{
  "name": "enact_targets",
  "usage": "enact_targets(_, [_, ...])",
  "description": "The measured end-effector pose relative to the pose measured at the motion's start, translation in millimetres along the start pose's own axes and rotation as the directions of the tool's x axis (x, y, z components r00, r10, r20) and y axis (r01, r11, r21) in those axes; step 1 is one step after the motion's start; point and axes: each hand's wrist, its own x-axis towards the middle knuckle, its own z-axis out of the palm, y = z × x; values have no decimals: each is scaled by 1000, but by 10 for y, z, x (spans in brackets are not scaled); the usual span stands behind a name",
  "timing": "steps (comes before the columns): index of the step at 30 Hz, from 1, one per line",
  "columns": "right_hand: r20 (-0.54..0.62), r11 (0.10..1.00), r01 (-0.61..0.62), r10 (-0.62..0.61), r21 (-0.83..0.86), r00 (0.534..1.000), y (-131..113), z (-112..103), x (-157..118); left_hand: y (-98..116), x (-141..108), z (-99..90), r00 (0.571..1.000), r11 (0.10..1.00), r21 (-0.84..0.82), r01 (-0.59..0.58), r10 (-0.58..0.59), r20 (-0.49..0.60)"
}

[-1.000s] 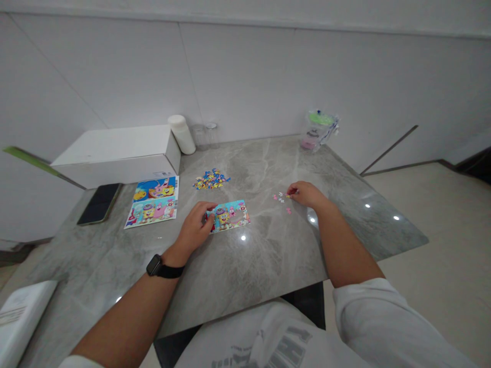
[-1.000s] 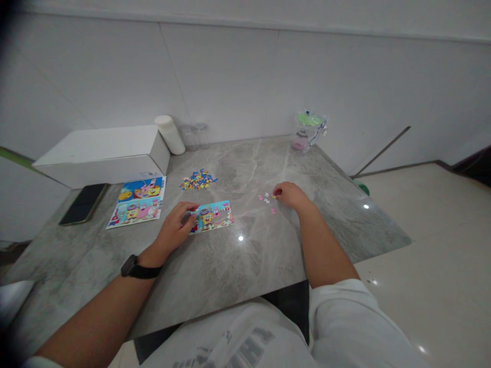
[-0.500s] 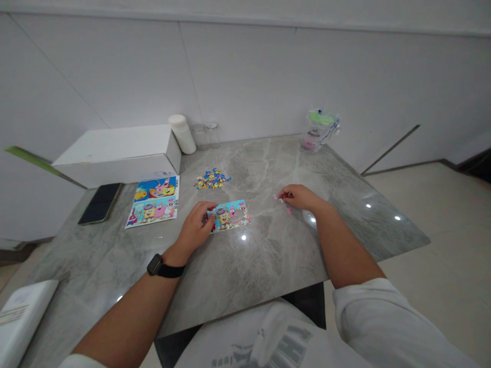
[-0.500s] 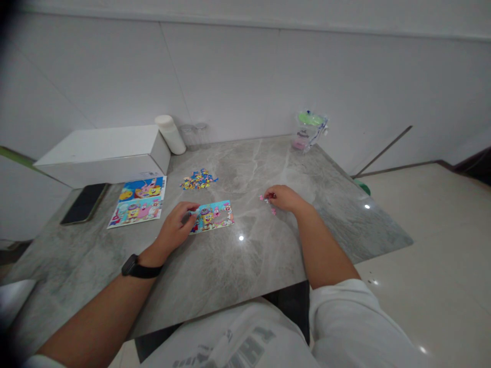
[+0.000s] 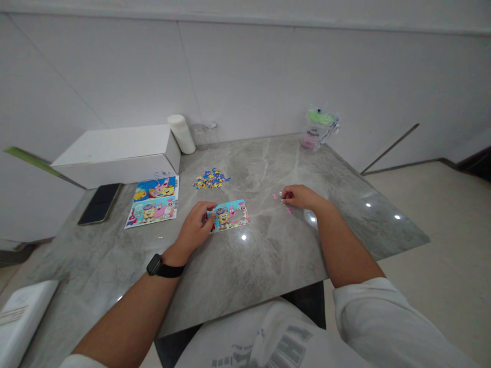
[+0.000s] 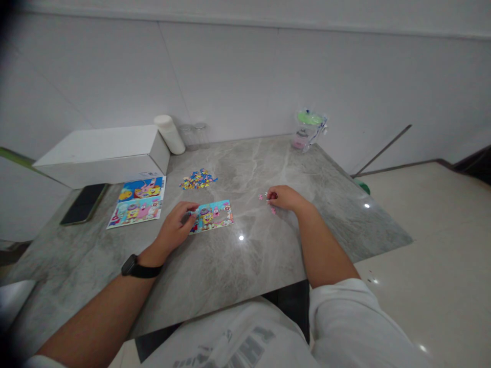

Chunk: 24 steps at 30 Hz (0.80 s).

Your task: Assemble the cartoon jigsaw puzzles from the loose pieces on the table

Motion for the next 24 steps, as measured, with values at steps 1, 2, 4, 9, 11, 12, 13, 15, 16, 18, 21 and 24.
enact_targets(1, [-3,1000,11,-11,-9,1000,8,0,1,-1,-1,1,1000,1000,0,0,0,0])
enact_targets(2, [-8,1000,20,-20,-18,1000,17,-1,3,0,-1,1,1000,1000,0,1,-1,0])
enact_targets(4, [-26,999,30,-31,-32,999,37,-9,3,4,-3,-1,1000,1000,-2,5,-5,1])
enact_targets(9, [-74,998,-21,16,-63,997,83,-71,-4,21,-1,-9,1000,1000,-8,10,-10,5])
enact_targets(11, [-101,994,-73,65,-83,993,105,-107,-13,25,1,-9,1000,1000,-7,14,-14,11])
enact_targets(12, [-121,990,-102,91,-93,989,120,-125,-19,26,2,-9,1000,1000,-7,17,-17,13])
enact_targets(13, [-146,986,-132,116,-102,982,137,-142,-25,28,2,-9,1000,1000,-6,19,-19,14])
enact_targets(15, [-205,976,-186,160,-115,966,175,-167,-38,29,3,-9,1000,1000,-4,20,-20,11])
enact_targets(16, [-232,970,-211,179,-119,956,193,-176,-43,29,4,-9,1000,1000,-2,20,-20,11])
enact_targets(18, [-266,962,-244,204,-126,942,225,-183,-47,27,5,-9,1000,1000,-1,18,-18,14])
enact_targets(21, [-275,954,-266,222,-136,935,259,-178,-39,22,4,-6,1000,1000,-3,15,-15,16])
enact_targets(24, [-282,948,-292,248,-128,927,295,-166,-31,18,-1,-3,1000,1000,5,13,-13,12])
